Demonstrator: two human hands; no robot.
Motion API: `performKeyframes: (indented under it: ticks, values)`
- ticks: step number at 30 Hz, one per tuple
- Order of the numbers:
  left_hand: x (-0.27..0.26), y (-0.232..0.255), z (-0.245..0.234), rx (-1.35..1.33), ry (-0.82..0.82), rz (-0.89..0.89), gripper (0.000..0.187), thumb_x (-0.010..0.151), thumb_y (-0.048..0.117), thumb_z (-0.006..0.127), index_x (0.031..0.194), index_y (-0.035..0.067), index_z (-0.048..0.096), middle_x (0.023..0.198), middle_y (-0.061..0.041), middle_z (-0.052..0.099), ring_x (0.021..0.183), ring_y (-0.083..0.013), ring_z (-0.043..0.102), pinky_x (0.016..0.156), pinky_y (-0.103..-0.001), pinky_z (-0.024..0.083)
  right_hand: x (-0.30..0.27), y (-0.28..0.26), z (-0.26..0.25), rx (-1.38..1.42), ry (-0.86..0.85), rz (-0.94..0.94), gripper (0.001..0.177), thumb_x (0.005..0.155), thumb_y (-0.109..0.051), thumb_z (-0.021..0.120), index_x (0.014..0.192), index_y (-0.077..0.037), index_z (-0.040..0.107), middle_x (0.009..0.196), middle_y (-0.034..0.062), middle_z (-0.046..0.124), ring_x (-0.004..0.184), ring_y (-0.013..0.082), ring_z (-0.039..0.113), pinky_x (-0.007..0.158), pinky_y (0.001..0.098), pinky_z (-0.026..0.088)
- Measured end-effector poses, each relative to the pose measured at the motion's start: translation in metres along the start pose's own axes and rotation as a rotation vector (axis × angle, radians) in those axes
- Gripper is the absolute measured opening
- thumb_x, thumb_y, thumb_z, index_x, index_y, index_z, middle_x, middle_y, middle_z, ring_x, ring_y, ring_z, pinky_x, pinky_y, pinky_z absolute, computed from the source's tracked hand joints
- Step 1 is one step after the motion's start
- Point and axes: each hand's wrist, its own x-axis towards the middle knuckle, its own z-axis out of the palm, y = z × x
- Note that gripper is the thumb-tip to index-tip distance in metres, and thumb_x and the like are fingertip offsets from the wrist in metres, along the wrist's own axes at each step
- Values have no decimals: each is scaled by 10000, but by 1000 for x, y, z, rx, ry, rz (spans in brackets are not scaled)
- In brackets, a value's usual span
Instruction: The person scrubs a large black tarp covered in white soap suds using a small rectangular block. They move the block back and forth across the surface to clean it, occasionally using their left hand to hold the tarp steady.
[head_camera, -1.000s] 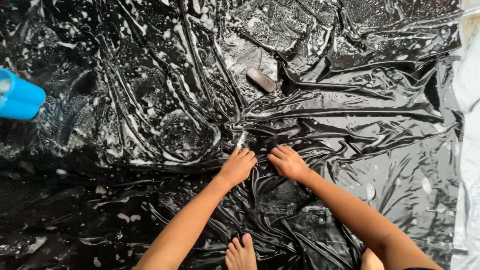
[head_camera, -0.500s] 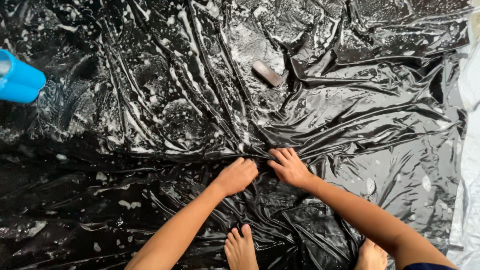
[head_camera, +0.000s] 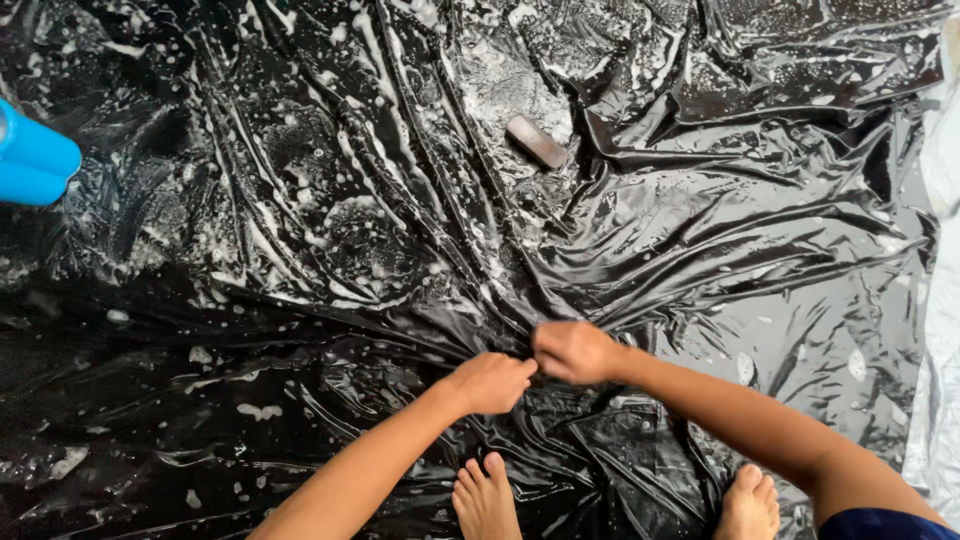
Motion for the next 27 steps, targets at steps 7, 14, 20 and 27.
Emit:
performKeyframes:
  ticks: [7,14,20,27]
  values:
    - [2,10,-33,-102,-29,24,428,1013,465,586,1137,71,703,1011,-198,789,965,-425,765,844,-539,607,147,98,-121,-707,507,271,295,965,-257,799,1167,-121,632,1097,142,583,956,397,607,763,527,518]
    - [-5,-26,-65,390,136,-320,725,1064,457,611,1627,24,468,1733,-206,390,1614,-371,324,1240,-610,337,171,133,-122,-686,431,392,470,979,-227,824,1408,-100,679,1222,134,671,1099,358,656,962,463,532]
    - [-5,-70,-31,530,193,-261,787,1010,581,637,1528,-4,549,1621,-218,484,1479,-359,454,1143,-569,415,60,88,-37,-618,247,-126,467,1055,-144,555,1512,-156,651,1395,180,654,1163,401,650,939,505,512]
    - [-2,-69,-35,575,261,-200,716,960,572,702,1366,-16,671,1483,-233,602,1343,-364,559,1246,-607,329,115,89,-127,-924,565,263,379,1044,-219,758,1414,-132,745,1180,165,627,959,342,635,828,449,529]
